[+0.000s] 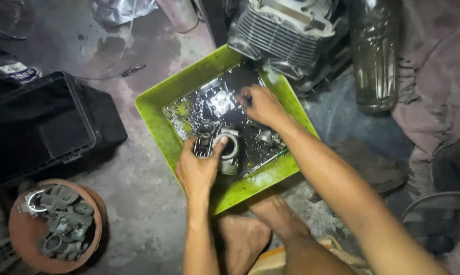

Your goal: Cleaning a motorcycle engine component in a tray of solvent using a brush

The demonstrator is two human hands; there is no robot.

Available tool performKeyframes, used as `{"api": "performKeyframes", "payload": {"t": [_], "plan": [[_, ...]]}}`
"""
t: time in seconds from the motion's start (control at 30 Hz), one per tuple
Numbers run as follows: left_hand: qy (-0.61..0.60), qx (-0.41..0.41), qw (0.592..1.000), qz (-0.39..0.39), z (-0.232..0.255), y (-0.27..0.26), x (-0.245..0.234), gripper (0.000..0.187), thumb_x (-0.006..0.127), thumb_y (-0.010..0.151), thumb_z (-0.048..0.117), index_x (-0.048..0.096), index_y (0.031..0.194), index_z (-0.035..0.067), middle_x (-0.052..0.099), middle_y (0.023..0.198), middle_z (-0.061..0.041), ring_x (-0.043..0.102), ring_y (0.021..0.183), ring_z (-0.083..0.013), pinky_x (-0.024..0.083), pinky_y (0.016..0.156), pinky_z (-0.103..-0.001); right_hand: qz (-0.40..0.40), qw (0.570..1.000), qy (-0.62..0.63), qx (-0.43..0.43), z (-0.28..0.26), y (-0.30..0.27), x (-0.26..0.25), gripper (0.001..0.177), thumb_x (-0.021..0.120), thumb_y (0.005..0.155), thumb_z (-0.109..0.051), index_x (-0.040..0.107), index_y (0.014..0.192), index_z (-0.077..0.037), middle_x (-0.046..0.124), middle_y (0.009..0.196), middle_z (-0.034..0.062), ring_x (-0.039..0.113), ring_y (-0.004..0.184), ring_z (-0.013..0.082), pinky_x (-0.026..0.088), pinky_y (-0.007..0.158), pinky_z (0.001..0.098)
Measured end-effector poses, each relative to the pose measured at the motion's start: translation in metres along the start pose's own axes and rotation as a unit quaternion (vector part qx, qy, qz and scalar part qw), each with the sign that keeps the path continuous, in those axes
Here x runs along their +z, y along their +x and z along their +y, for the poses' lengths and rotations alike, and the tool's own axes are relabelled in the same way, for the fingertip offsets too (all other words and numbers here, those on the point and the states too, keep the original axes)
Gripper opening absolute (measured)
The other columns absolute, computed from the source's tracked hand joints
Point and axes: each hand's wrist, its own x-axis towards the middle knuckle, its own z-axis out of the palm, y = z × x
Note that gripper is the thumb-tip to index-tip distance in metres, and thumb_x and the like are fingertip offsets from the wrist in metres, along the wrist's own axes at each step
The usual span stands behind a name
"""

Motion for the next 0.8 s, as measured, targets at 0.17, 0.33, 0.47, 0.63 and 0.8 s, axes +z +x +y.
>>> {"api": "performKeyframes", "payload": {"t": [0.17, 0.33, 0.47, 0.63, 0.8], "plan": [[-0.094, -0.011, 0.995, 0.011, -0.007, 0.01, 0.016, 0.069, 0.089, 0.068, 0.06, 0.072, 0.116, 0.014, 0.074, 0.108, -0.022, 0.069, 0.11, -0.0406, 0.051, 0.096, -0.049, 0.021, 0.999, -0.013, 0.04, 0.02, 0.004, 0.01, 0.012, 0.069, 0.087, -0.025, 0.074, 0.095, -0.016, 0.072, 0.089, 0.016, 0.071, 0.093, 0.0427, 0.056, 0.081, 0.0572], [-0.235, -0.041, 0.971, -0.026, -0.014, 0.025, 0.033, 0.054, 0.08, 0.078, 0.058, 0.076, 0.097, 0.008, 0.069, 0.093, -0.017, 0.062, 0.097, -0.0297, 0.049, 0.088, -0.039, 0.046, 0.996, 0.033, 0.064, 0.027, 0.007, 0.012, 0.009, 0.068, 0.088, -0.025, 0.072, 0.095, -0.023, 0.073, 0.091, 0.01, 0.072, 0.095, 0.037, 0.057, 0.083, 0.0523], [-0.455, -0.155, 0.876, -0.049, -0.001, 0.021, 0.044, 0.078, 0.079, 0.079, 0.06, 0.067, 0.124, -0.003, 0.073, 0.102, -0.021, 0.073, 0.091, -0.0298, 0.06, 0.081, -0.046, 0.086, 0.993, 0.076, 0.028, 0.02, 0.011, 0.005, 0.01, 0.069, 0.087, -0.016, 0.074, 0.096, -0.018, 0.073, 0.091, 0.0143, 0.072, 0.094, 0.0403, 0.057, 0.081, 0.0518], [-0.272, -0.121, 0.953, -0.052, 0.028, -0.013, 0.022, 0.087, 0.055, 0.091, 0.071, 0.061, 0.138, -0.002, 0.058, 0.141, -0.03, 0.051, 0.14, -0.0392, 0.04, 0.117, -0.05, 0.093, 0.993, 0.07, 0.03, 0.008, -0.003, -0.007, 0.011, 0.071, 0.085, -0.014, 0.073, 0.094, -0.019, 0.073, 0.088, 0.0121, 0.073, 0.092, 0.0377, 0.058, 0.082, 0.0504], [-0.207, -0.105, 0.968, -0.094, 0.064, -0.067, -0.013, 0.098, 0.017, 0.095, 0.076, 0.025, 0.162, 0.006, 0.019, 0.169, -0.021, 0.02, 0.155, -0.0359, 0.016, 0.129, -0.048, 0.083, 0.994, 0.061, 0.048, 0.01, 0.001, 0.0, 0.012, 0.07, 0.085, -0.016, 0.075, 0.093, -0.024, 0.074, 0.094, 0.0103, 0.072, 0.097, 0.0364, 0.057, 0.084, 0.0505]]}}
